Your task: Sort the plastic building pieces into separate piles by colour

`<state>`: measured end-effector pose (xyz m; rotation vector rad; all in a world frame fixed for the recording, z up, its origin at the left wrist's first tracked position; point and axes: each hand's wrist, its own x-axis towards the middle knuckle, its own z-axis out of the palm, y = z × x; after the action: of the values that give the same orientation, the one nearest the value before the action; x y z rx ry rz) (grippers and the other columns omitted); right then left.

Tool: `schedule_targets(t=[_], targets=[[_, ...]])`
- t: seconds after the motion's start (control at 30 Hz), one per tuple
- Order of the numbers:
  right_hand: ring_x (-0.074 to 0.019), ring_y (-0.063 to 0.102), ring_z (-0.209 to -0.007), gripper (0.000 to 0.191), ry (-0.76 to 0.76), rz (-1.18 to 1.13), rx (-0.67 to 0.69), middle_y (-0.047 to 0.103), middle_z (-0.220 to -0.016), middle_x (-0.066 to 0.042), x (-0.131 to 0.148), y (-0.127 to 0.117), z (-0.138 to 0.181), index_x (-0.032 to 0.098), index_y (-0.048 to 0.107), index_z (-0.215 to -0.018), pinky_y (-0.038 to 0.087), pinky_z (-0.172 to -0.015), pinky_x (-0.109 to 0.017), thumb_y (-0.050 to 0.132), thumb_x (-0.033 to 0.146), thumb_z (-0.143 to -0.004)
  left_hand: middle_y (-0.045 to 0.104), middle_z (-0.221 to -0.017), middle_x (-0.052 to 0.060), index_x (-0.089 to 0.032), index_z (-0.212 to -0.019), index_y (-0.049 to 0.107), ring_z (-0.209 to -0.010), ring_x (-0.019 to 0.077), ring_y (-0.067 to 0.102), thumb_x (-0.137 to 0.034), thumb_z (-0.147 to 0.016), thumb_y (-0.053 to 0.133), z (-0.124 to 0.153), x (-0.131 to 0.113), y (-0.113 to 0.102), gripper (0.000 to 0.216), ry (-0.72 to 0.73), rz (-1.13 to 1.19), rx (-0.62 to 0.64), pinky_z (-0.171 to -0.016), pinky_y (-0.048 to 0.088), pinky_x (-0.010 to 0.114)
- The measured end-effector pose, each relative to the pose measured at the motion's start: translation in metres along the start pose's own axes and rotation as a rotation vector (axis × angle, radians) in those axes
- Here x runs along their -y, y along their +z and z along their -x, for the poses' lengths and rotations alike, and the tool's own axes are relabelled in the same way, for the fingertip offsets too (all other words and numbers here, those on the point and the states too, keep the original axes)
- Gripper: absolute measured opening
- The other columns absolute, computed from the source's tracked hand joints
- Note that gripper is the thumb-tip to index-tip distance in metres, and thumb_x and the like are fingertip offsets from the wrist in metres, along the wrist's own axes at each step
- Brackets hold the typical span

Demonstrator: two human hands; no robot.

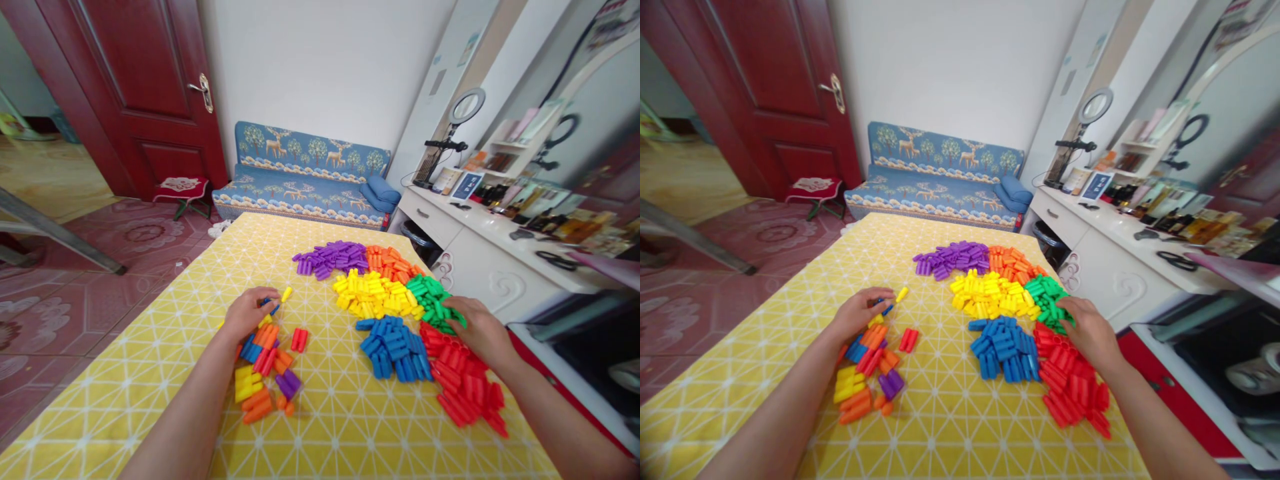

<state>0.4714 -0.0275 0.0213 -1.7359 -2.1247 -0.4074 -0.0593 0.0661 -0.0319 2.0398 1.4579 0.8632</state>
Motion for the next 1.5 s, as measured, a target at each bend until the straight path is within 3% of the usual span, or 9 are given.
schedule_targets(t=[0.3, 0.43, 0.57, 0.73, 0.83, 0.93, 1.07, 1.3, 1.5], targets=[[-0.0284, 0.058, -0.106, 0.027, -0.044, 0.041, 0.044, 0.065, -0.112, -0.01, -0.004, 0.004, -0.003, 0.023, 0.07, -0.094, 0.05, -0.091, -0.044, 0.053, 0.025, -0.073, 0.067, -0.118, 0.002, -0.027, -0.1, 0.073, -0.112, 0.0226, 0.059, -0.047, -0.082, 0.054, 0.0, 0.001, 0.0, 0.033, 0.006, -0.01, 0.011, -0.1, 0.044, 0.035], [-0.0291, 0.059, -0.102, 0.023, -0.03, -0.039, -0.044, 0.066, -0.108, -0.01, 0.02, -0.009, -0.011, 0.023, 0.071, -0.088, 0.05, -0.089, -0.046, 0.052, 0.031, -0.077, 0.067, -0.118, 0.002, -0.027, -0.099, 0.073, -0.113, 0.0224, 0.058, -0.043, -0.082, 0.055, 0.0, 0.001, 0.001, 0.03, 0.004, -0.009, 0.0, -0.1, 0.044, 0.035], [-0.0263, 0.06, -0.102, 0.021, -0.01, -0.26, -0.147, 0.066, -0.106, -0.007, 0.1, -0.022, -0.024, 0.027, 0.07, -0.09, 0.047, -0.094, -0.046, 0.051, 0.035, -0.084, 0.068, -0.117, 0.001, -0.027, -0.098, 0.073, -0.112, 0.0215, 0.059, -0.04, -0.082, 0.056, 0.001, -0.003, 0.0, 0.026, -0.013, -0.022, -0.014, -0.099, 0.045, 0.033], [-0.0224, 0.057, -0.112, 0.023, -0.14, -0.681, 0.087, 0.062, -0.117, -0.005, 0.243, -0.007, -0.019, 0.03, 0.065, -0.107, 0.047, -0.096, -0.04, 0.056, 0.028, -0.086, 0.068, -0.116, 0.001, -0.027, -0.099, 0.073, -0.111, 0.0207, 0.06, -0.036, -0.082, 0.058, 0.003, -0.007, -0.002, 0.024, -0.012, -0.031, -0.017, -0.097, 0.045, 0.032], [-0.0286, 0.044, -0.128, 0.062, -0.184, -0.764, 0.271, 0.049, -0.138, -0.008, 0.31, 0.012, -0.015, 0.029, 0.054, -0.129, 0.04, -0.104, -0.047, 0.074, 0.034, -0.071, 0.068, -0.116, 0.002, -0.026, -0.098, 0.073, -0.111, 0.0206, 0.06, -0.033, -0.082, 0.058, 0.002, -0.006, -0.001, 0.024, -0.001, 0.001, -0.03, -0.098, 0.045, 0.033], [-0.0328, 0.031, -0.136, 0.088, -0.139, -0.773, 0.363, 0.033, -0.149, -0.012, 0.349, 0.03, -0.017, 0.025, 0.038, -0.142, 0.033, -0.108, -0.052, 0.077, 0.041, -0.066, 0.069, -0.114, 0.003, -0.025, -0.097, 0.074, -0.109, 0.0206, 0.061, -0.026, -0.081, 0.056, 0.001, -0.002, 0.002, 0.024, 0.0, 0.084, -0.052, -0.098, 0.045, 0.034], [-0.0309, 0.024, -0.14, 0.07, -0.164, -0.728, 0.315, 0.024, -0.153, -0.01, 0.366, 0.046, -0.024, 0.026, 0.042, -0.14, 0.024, -0.112, -0.052, 0.069, 0.034, -0.076, 0.073, -0.104, 0.006, -0.02, -0.091, 0.075, -0.102, 0.022, 0.064, -0.02, -0.078, 0.052, 0.0, 0.001, 0.005, 0.027, -0.039, 0.296, -0.114, -0.095, 0.047, 0.036], [-0.0251, 0.042, -0.127, 0.057, -0.078, -0.807, 0.13, 0.043, -0.139, -0.008, 0.367, 0.061, -0.023, 0.025, 0.055, -0.124, 0.033, -0.108, -0.042, 0.069, 0.02, -0.069, 0.073, -0.092, 0.008, -0.014, -0.085, 0.072, -0.089, 0.0192, 0.066, -0.032, -0.073, 0.063, 0.004, -0.019, -0.015, 0.023, -0.122, 0.702, -0.448, -0.086, 0.05, 0.033], [-0.0229, 0.036, -0.134, 0.053, 0.055, -0.986, 0.01, 0.037, -0.144, -0.01, 0.367, 0.07, -0.022, 0.021, 0.054, -0.121, 0.03, -0.112, -0.039, 0.061, 0.01, -0.069, 0.069, -0.07, 0.002, -0.012, -0.106, 0.065, -0.043, 0.0044, 0.044, -0.034, -0.075, 0.065, 0.005, -0.06, -0.048, 0.038, -0.099, 0.766, -0.397, -0.047, 0.038, 0.018]])
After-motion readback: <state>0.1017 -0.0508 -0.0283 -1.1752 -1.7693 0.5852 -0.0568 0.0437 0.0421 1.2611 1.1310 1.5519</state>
